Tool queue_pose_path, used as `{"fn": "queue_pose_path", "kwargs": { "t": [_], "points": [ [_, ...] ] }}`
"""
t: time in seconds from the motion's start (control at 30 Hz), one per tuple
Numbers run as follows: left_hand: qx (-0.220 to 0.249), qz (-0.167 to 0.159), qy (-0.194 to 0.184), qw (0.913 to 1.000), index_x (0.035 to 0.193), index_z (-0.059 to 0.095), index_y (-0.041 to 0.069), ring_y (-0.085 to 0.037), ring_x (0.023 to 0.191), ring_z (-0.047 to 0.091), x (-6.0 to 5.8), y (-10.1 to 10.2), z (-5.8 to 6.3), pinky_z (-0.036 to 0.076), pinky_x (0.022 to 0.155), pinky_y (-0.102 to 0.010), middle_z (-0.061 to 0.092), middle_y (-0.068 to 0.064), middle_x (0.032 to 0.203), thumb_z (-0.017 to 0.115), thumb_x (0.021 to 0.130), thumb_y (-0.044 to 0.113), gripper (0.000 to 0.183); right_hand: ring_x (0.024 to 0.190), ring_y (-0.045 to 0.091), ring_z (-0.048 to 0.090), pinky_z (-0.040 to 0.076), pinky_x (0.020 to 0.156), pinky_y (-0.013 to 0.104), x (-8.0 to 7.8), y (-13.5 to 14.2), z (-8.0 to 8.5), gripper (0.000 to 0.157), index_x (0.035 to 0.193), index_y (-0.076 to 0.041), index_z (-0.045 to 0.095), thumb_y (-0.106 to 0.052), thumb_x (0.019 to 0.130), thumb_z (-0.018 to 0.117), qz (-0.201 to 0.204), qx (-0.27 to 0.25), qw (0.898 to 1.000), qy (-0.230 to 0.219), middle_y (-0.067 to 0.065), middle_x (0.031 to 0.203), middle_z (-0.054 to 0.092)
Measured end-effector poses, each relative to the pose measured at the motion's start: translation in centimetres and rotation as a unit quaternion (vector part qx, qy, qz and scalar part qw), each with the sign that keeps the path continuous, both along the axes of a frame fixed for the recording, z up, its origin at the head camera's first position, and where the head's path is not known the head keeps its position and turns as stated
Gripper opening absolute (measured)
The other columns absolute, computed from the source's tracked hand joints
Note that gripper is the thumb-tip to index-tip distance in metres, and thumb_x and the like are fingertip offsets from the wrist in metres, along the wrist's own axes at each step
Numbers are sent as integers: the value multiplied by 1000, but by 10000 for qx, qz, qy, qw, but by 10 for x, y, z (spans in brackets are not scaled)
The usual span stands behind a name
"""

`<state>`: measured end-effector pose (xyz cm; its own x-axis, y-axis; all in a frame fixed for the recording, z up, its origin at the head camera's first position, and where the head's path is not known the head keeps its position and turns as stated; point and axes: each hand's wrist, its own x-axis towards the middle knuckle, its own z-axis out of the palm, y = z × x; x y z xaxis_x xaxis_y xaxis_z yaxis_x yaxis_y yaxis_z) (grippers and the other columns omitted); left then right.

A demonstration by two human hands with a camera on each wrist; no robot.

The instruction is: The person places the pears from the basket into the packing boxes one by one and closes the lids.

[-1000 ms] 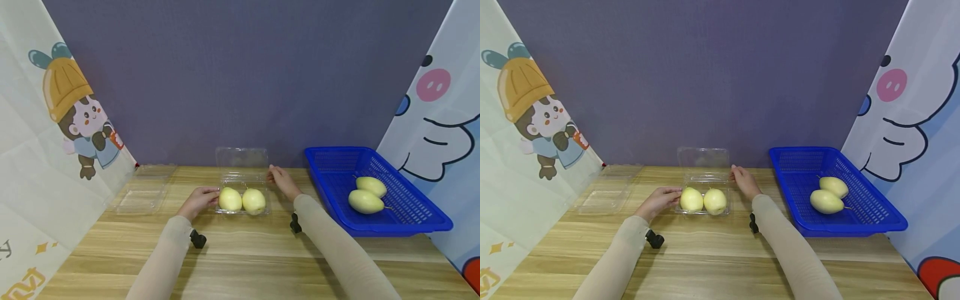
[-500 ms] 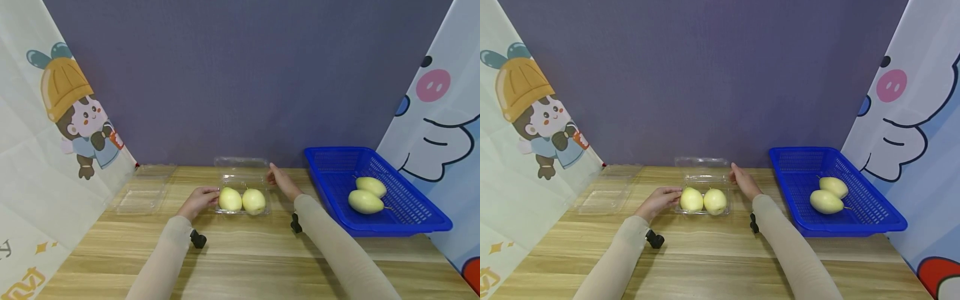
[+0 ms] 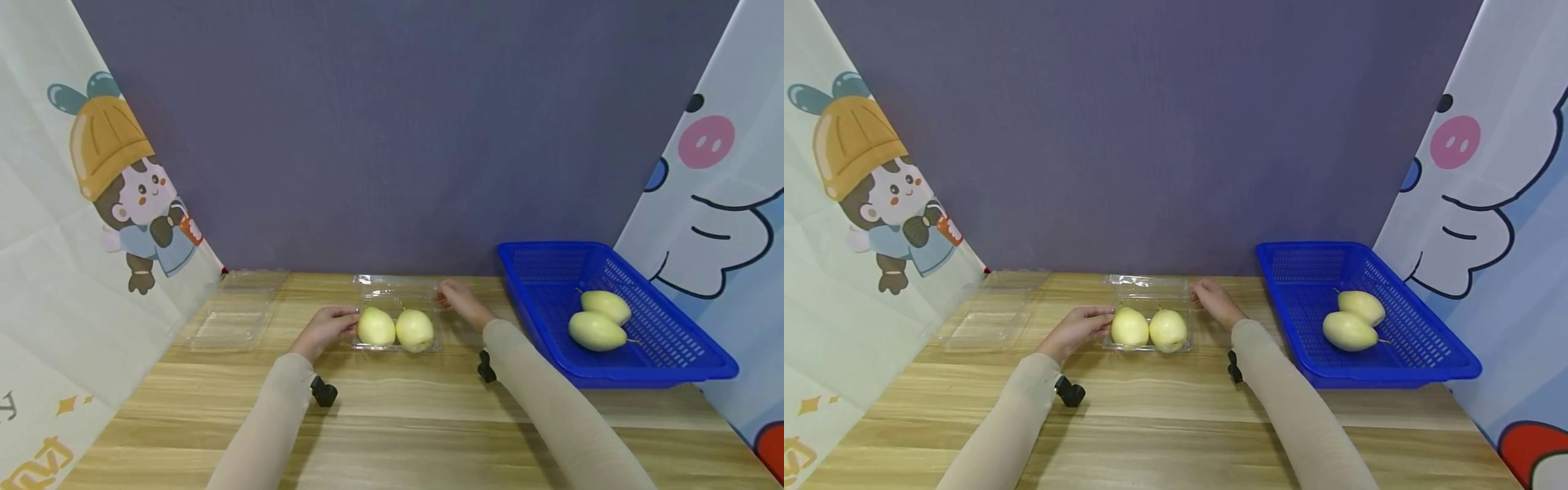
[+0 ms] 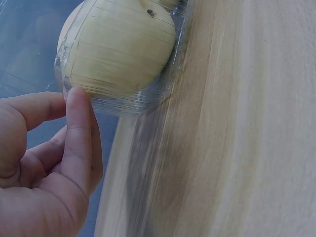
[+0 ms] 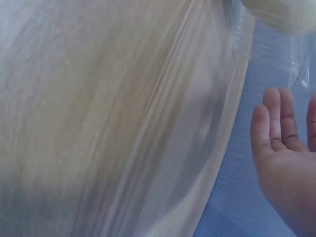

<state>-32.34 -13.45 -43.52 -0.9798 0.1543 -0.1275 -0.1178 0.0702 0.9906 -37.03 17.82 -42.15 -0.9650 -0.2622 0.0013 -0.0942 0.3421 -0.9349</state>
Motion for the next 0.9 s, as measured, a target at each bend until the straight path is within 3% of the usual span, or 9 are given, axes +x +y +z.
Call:
{"fn": "queue_pose_path", "kwargs": {
  "t": [0.37,0.6,0.9],
  "points": [
    [-35,-6,-58,10000,131,53,-18,-8,79,65,-1,0,0,58,77,-19,66,-19,110,56,101,0,35,103,32,58,49,97,54,2,5,-1,25,104,-3,47,-27,107,40,306,10,9995,-14,16,111,54],
    [-53,-97,-15,9999,130,53,-19,-7,78,64,-1,0,2,58,77,-20,67,-17,108,56,101,1,35,110,35,57,49,99,54,4,8,-1,28,116,0,49,-26,108,41,488,183,9986,7,21,129,50],
    [-53,-245,-38,9997,128,51,-21,-7,77,62,0,-3,2,57,77,-20,63,-8,93,52,103,0,33,103,31,61,51,97,51,5,7,-5,26,119,0,50,-22,105,47,552,317,9979,96,21,124,55]
  ]
}}
